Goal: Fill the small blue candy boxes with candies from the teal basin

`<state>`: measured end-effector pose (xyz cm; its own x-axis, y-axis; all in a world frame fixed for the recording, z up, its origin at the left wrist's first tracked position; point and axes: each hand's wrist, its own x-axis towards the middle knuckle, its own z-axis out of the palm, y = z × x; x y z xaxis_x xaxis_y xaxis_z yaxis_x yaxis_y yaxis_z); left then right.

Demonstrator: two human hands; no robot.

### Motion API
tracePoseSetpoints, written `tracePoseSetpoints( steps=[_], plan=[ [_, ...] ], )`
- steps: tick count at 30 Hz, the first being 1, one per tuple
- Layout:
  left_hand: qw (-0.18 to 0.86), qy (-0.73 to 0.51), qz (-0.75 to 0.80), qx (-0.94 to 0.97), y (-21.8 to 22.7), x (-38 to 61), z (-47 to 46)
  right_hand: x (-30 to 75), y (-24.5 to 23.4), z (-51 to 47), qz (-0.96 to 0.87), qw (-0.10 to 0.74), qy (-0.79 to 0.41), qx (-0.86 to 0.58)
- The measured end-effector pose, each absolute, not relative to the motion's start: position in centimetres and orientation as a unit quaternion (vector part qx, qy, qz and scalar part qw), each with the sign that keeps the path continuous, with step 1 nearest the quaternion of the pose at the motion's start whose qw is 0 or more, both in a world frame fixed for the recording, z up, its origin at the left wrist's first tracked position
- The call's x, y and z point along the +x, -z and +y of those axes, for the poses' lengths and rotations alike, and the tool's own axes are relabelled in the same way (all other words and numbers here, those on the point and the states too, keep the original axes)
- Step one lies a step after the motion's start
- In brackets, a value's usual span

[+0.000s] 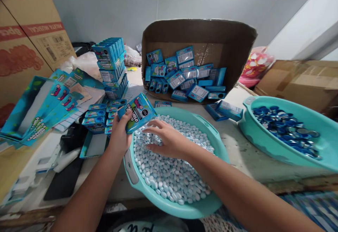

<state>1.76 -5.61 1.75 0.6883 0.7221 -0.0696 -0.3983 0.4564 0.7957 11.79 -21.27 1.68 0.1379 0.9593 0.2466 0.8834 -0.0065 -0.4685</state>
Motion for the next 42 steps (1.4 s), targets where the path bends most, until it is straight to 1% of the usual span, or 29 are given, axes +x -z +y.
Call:
tracePoseSetpoints(
  steps=[2, 5, 11, 26, 34, 42],
  plan=[
    [0.831, -0.338, 0.206, 0.392, -1.76, 1.83, -5.63, 11.74, -1.74, -21.31, -0.65, 0.241, -0.083, -0.716],
    [0.833, -0.338, 0.207, 0.386, -1.75, 1.9, -5.68, 11.74, -1.81, -21.29, -0.648, 0.229, -0.091, -0.721],
    [0.833, -0.334, 0.186, 0.399, -1.49, 2.04, -5.72, 11.97, -1.74, -21.16, -0.655, 0.239, -0.075, -0.713],
    [0.843, -0.33, 0.188, 0.38, -1.7, 1.84, -5.82, 11.75, -2.04, -21.0, -0.649, 0.249, -0.112, -0.71],
    [0.846, -0.326, 0.181, 0.381, -1.65, 1.8, -5.73, 11.59, -1.93, -21.06, -0.647, 0.271, -0.114, -0.703],
    [0.84, -0.337, 0.183, 0.384, -1.51, 1.9, -5.74, 11.63, -1.87, -21.09, -0.629, 0.273, -0.113, -0.719]
  ],
)
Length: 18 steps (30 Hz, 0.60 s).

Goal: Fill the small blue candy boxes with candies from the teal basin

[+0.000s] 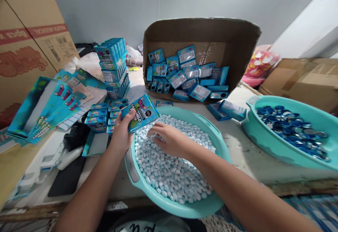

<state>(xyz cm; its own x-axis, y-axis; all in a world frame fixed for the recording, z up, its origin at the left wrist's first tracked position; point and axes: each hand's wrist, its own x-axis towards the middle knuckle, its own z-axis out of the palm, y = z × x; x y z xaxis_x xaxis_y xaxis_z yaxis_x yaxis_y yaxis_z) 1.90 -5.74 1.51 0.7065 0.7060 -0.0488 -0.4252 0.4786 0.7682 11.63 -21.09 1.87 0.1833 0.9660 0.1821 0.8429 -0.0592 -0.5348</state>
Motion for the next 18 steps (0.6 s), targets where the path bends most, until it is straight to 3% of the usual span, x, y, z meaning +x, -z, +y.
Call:
tracePoseSetpoints(
  steps=[18],
  plan=[
    [0.847, -0.328, 0.187, 0.375, -2.23, 1.81, -6.0, 11.86, -1.72, -21.04, -0.616, 0.284, -0.103, -0.728]
  ],
)
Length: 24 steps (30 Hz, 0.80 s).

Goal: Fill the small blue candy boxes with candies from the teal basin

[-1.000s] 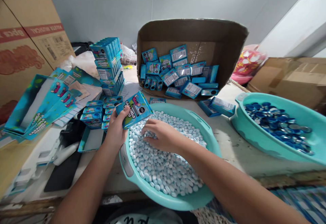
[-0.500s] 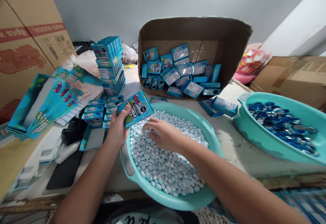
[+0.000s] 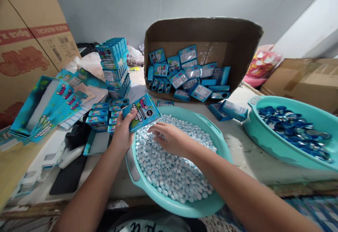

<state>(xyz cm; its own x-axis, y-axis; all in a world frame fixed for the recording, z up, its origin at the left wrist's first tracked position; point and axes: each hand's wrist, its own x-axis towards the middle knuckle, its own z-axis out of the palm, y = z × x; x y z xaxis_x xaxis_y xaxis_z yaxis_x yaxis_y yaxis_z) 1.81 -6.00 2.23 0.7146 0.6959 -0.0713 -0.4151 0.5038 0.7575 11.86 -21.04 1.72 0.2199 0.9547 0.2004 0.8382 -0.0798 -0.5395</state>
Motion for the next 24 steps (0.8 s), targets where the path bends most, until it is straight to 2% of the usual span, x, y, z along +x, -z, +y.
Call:
tracePoseSetpoints(
  steps=[24],
  plan=[
    [0.845, -0.31, 0.198, 0.388, -2.52, 1.5, -6.07, 11.68, -2.03, -20.96, -0.636, 0.268, -0.092, -0.718]
  ],
)
